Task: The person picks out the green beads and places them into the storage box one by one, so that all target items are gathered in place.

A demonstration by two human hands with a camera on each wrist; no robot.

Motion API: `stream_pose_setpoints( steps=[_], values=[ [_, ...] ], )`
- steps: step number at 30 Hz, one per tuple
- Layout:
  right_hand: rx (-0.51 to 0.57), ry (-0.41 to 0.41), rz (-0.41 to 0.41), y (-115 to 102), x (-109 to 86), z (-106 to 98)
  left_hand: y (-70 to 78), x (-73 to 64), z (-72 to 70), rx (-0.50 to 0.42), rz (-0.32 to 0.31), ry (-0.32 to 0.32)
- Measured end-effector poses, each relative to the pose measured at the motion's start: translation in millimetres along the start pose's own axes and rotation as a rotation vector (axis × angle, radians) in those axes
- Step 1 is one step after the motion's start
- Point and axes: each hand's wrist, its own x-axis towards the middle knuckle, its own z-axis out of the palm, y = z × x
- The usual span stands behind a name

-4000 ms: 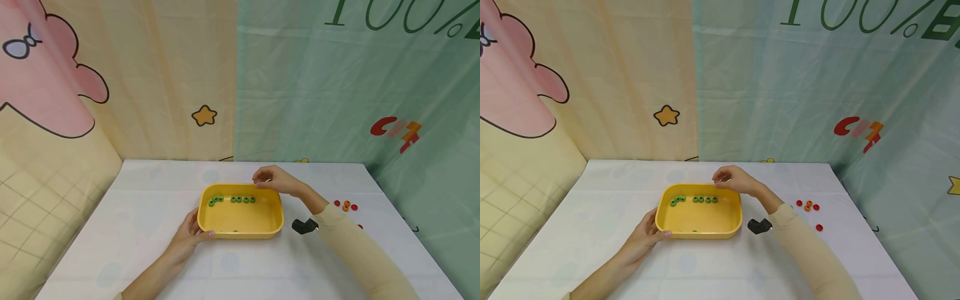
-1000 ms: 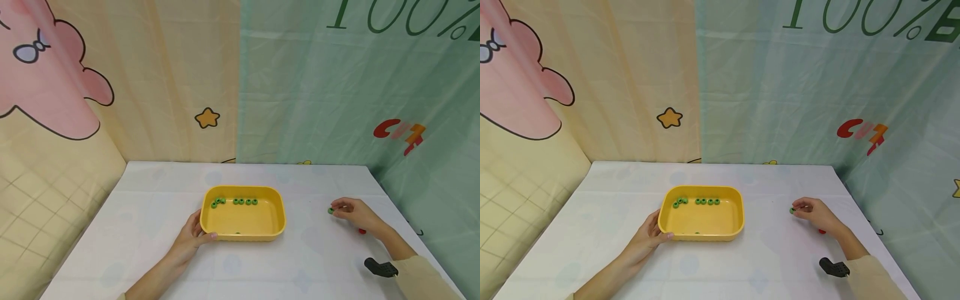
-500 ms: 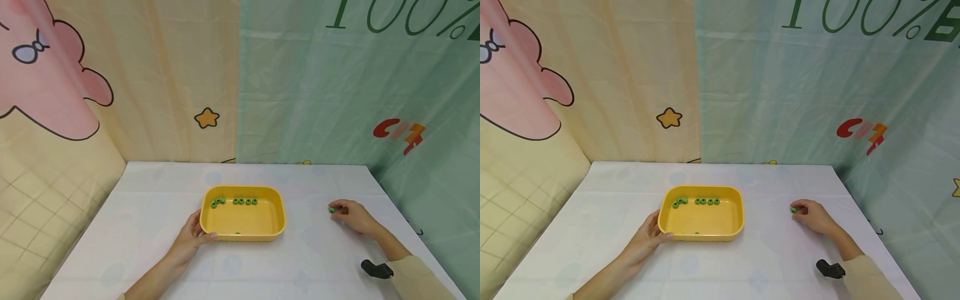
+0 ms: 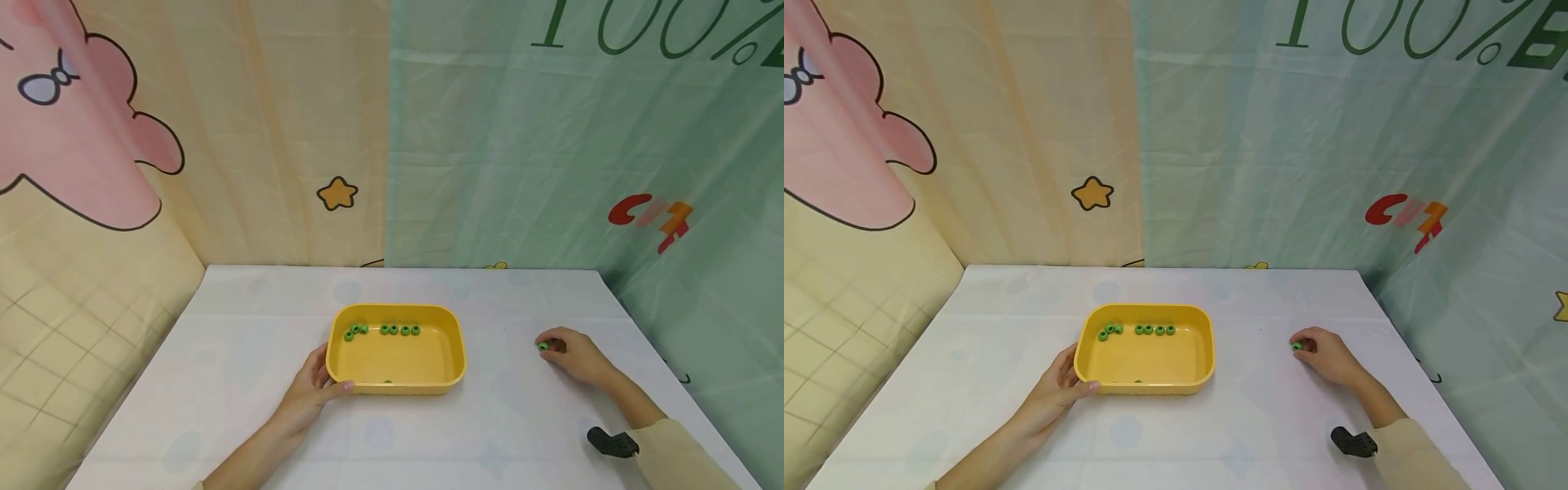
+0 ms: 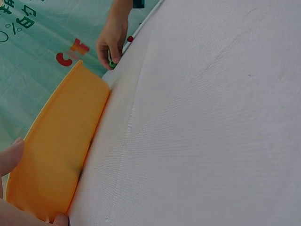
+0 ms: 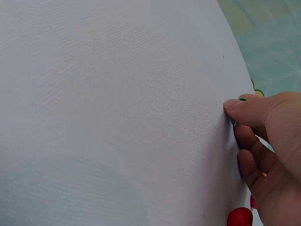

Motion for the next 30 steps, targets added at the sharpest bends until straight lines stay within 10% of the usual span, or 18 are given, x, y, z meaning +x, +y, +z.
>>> stream_pose_setpoints(
  steps=[30],
  values=[
    [0.189,-0.092,0.064,-34,37.1,-8,1.8,-2.3,0.6,-0.001,-0.017,0.004]
  ],
)
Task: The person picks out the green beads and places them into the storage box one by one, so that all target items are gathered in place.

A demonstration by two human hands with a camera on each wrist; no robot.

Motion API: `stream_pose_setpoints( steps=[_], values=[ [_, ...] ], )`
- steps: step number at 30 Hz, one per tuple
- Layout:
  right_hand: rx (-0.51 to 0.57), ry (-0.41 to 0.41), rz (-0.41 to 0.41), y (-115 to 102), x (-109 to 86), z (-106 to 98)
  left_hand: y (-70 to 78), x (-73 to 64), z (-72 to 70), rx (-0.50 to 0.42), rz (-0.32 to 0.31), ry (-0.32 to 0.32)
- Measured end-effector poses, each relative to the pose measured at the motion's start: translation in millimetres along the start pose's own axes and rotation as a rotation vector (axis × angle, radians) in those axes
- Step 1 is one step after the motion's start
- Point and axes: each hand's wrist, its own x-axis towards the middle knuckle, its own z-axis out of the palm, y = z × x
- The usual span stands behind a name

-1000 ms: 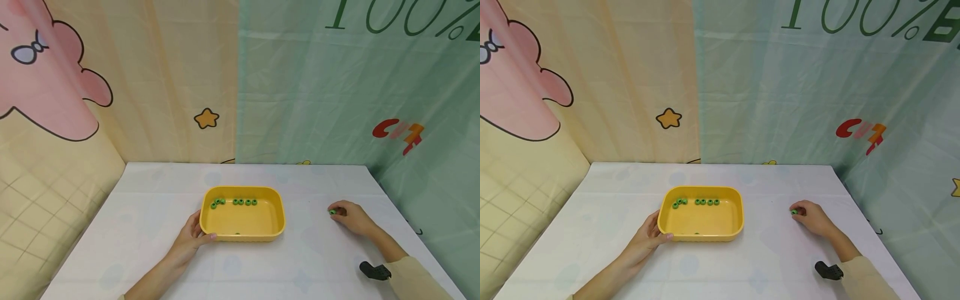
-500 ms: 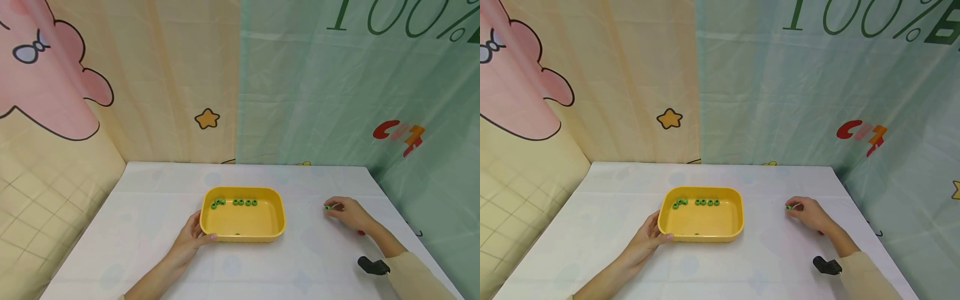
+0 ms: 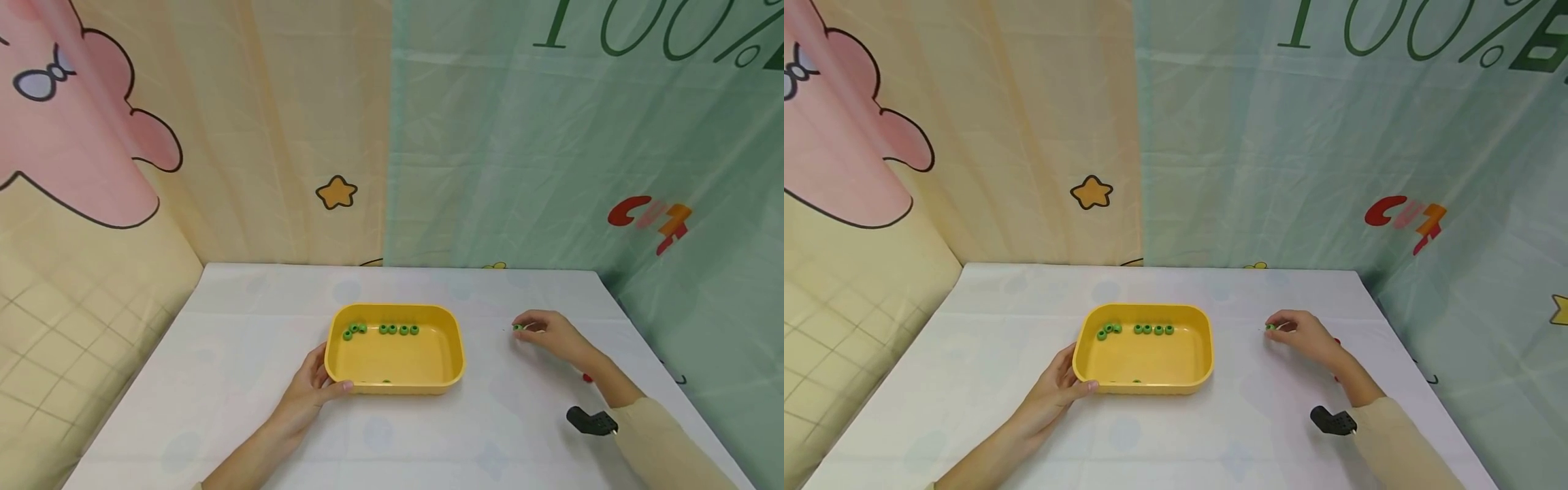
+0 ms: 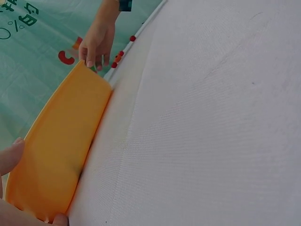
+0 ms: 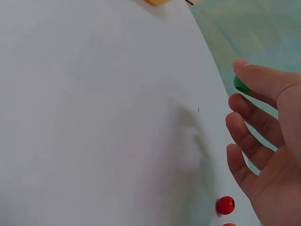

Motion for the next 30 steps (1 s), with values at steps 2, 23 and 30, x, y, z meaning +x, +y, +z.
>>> stream_pose_setpoints(
  steps=[2,23,30],
  values=[
    [-0.007,-0.003,0.014,-6,3.2,1,-0.2,0.4,-0.4,0.003,0.001,0.001],
    [-0.023,-0.088,-0.132,-63,43.3,10,-0.5,2.3,-0.7,0.014,0.001,0.003],
    [-0.020,-0.116,-0.165,-82,54.9,17,0.1,0.9,-0.8,0.010,-0.006,0.005]
  ],
)
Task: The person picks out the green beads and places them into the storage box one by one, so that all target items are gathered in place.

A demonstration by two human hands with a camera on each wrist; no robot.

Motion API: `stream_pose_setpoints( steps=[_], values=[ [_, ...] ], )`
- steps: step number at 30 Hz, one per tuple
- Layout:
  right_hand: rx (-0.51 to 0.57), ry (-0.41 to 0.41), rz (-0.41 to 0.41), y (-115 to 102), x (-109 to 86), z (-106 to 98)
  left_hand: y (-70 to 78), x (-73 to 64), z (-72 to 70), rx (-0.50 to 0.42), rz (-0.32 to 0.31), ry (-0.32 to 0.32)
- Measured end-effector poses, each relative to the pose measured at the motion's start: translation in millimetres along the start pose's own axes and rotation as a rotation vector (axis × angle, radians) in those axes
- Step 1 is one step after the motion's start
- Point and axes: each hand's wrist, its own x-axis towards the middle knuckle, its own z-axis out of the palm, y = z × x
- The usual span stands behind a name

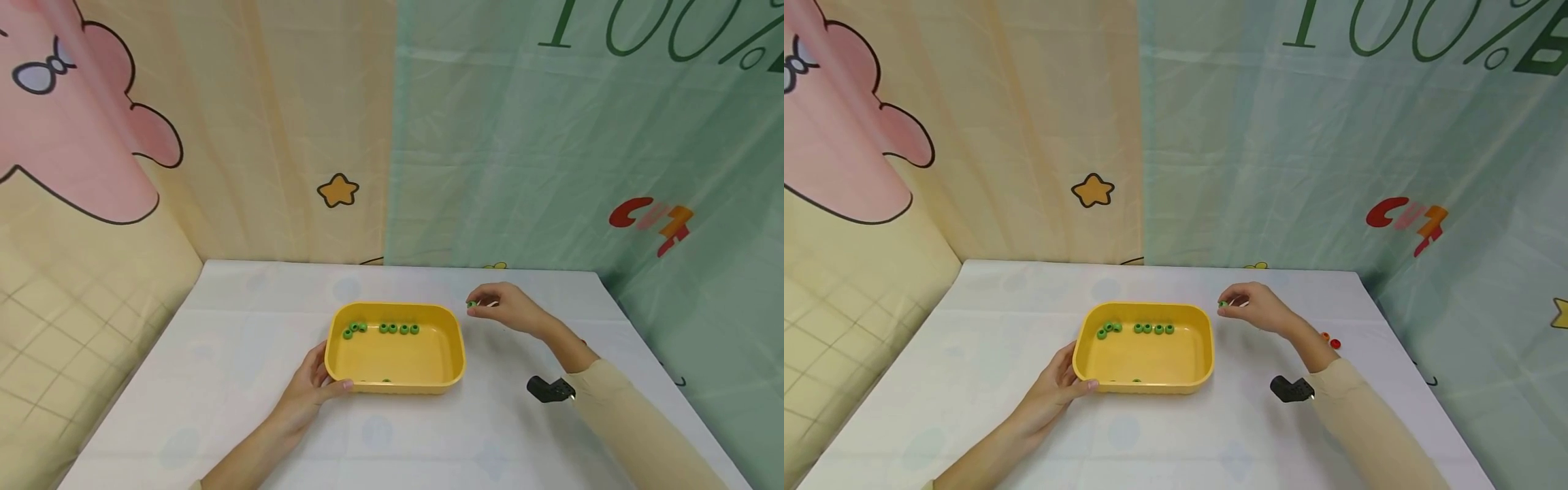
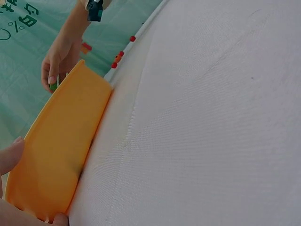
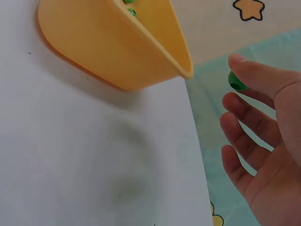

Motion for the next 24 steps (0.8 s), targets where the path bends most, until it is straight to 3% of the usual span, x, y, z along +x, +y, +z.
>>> stream_pose_setpoints(
  steps=[12,24],
  values=[
    [0.008,-0.046,-0.081,-24,27.3,18,1.7,-0.3,-0.2,0.009,0.000,0.001],
    [0.086,-0.115,-0.135,-43,52.4,40,-0.1,-0.1,-1.1,-0.011,0.010,-0.010]
  ],
)
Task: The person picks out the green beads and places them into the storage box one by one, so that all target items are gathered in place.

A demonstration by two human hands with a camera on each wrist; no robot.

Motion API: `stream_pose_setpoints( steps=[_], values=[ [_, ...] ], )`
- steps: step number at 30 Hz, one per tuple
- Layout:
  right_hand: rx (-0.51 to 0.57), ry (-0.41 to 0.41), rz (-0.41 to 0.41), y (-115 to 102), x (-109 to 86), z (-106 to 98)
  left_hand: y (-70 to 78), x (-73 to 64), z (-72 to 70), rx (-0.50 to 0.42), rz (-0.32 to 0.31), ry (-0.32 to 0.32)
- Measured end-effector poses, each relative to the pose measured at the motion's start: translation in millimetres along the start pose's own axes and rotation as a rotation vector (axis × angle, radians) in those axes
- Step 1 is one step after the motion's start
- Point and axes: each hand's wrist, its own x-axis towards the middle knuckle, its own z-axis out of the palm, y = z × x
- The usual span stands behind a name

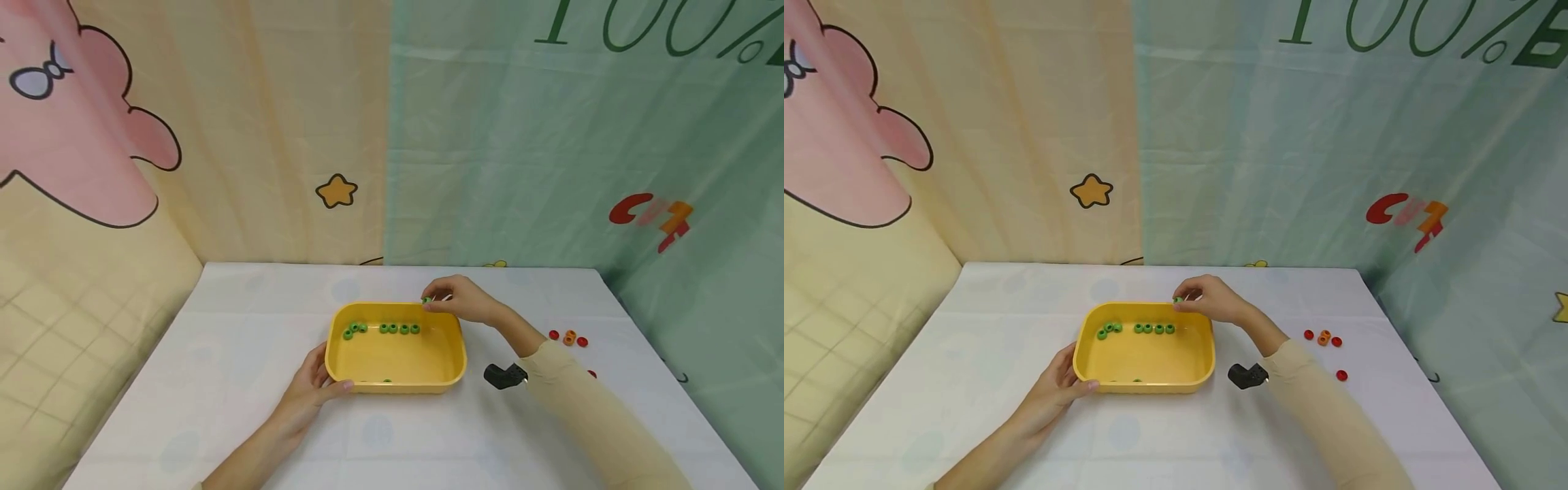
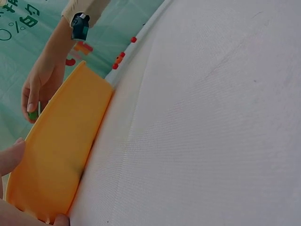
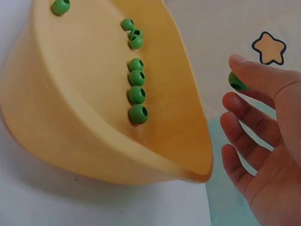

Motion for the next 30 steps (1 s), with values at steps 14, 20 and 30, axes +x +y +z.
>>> stream_pose_setpoints(
  steps=[14,20,30],
  values=[
    [-0.022,-0.063,-0.095,-24,35.7,22,-0.1,0.1,-0.6,0.013,-0.016,0.001],
    [-0.042,-0.123,-0.146,-33,50.5,36,1.9,1.0,-2.0,0.010,-0.003,-0.005],
    [-0.047,-0.058,-0.140,-31,50.6,38,0.0,0.7,-0.4,0.011,-0.010,-0.005]
  ],
)
